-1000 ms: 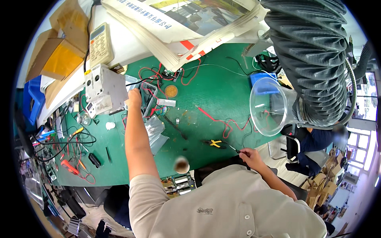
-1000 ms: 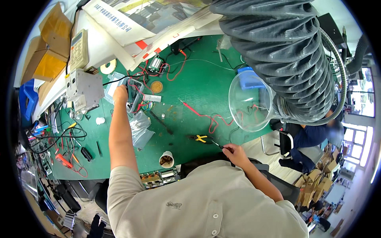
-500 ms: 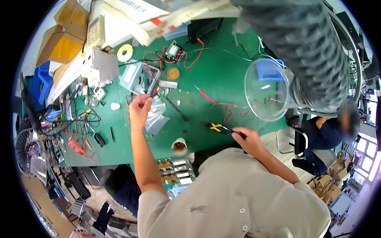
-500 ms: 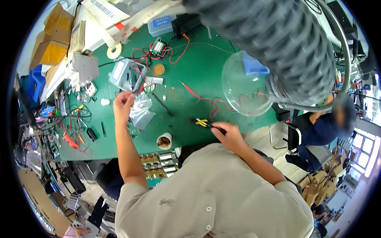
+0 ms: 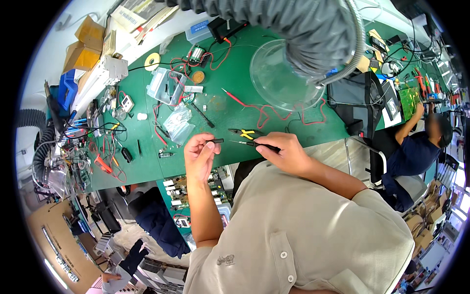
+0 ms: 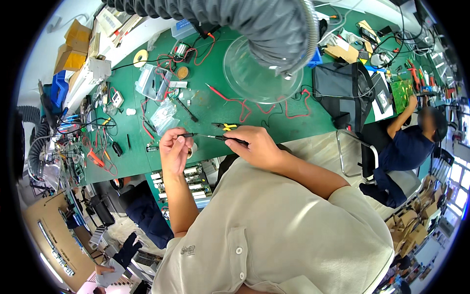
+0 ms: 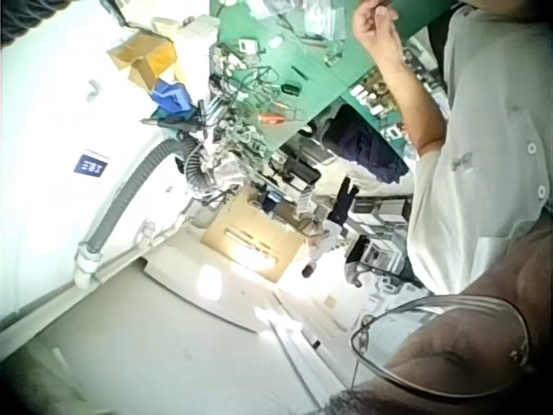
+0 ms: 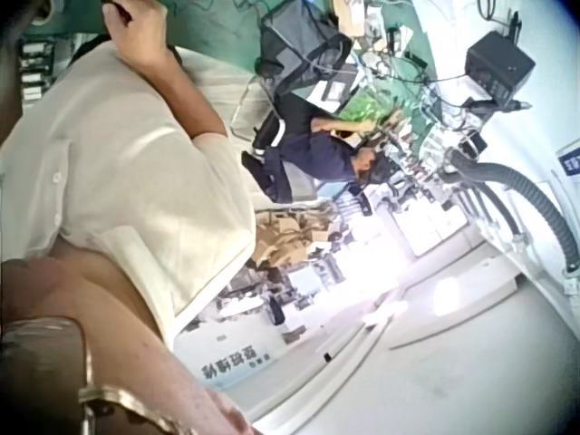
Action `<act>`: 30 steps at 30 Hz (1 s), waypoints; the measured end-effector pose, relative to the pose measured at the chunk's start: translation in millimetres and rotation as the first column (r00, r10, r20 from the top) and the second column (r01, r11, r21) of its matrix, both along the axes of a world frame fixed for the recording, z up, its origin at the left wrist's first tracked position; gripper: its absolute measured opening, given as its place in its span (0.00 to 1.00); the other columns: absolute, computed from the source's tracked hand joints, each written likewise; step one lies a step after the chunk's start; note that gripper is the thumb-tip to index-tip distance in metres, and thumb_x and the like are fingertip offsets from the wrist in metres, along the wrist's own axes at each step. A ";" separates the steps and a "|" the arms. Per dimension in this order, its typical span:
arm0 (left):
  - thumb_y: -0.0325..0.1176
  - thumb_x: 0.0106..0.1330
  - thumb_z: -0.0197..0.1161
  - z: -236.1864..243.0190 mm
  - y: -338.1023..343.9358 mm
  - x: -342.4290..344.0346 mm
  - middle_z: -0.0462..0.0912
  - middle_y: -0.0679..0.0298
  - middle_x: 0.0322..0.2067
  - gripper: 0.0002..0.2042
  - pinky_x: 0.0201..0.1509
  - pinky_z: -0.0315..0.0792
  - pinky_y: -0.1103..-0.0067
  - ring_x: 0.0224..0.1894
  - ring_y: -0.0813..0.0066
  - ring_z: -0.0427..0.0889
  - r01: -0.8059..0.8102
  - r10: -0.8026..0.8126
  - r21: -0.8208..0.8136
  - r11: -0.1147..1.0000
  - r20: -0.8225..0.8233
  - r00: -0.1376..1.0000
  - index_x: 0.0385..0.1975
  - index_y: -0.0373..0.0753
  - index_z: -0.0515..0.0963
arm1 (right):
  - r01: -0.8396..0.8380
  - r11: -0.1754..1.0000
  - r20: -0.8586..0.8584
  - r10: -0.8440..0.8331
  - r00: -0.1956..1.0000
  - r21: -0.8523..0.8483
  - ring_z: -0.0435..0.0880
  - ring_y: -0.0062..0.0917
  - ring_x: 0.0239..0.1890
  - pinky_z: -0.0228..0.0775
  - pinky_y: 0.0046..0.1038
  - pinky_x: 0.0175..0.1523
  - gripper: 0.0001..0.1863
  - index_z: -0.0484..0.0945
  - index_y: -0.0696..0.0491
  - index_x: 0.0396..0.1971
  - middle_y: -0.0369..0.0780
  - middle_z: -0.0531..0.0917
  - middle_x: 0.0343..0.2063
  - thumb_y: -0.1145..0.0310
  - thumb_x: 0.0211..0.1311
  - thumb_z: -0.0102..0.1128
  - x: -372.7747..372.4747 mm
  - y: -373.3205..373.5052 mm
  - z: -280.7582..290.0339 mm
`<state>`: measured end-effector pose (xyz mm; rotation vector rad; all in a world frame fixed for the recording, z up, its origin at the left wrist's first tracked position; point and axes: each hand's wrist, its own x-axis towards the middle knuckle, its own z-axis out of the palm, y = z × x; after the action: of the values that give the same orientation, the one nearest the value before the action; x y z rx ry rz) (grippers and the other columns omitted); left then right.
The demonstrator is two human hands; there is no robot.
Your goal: The person uses a soldering iron and pliers to prepare and connect wires to an electronic component on a repair bench.
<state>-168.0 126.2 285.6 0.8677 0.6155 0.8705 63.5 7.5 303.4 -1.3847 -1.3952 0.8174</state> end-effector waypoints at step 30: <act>0.16 0.58 0.64 8.3 -44.5 43.5 0.81 0.62 0.23 0.06 0.28 0.71 0.83 0.23 0.79 0.78 0.239 -0.252 -0.085 0.967 -0.225 0.941 0.34 0.30 0.82 | 0.016 0.999 0.040 -0.017 0.999 0.028 0.80 0.38 0.28 0.72 0.33 0.32 0.09 0.81 0.59 0.36 0.44 0.82 0.29 0.74 0.55 0.66 6.7 -43.1 0.5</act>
<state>-124.5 81.7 293.9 0.9804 0.7152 0.5261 70.2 -35.6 303.9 -1.3963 -1.4189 0.7613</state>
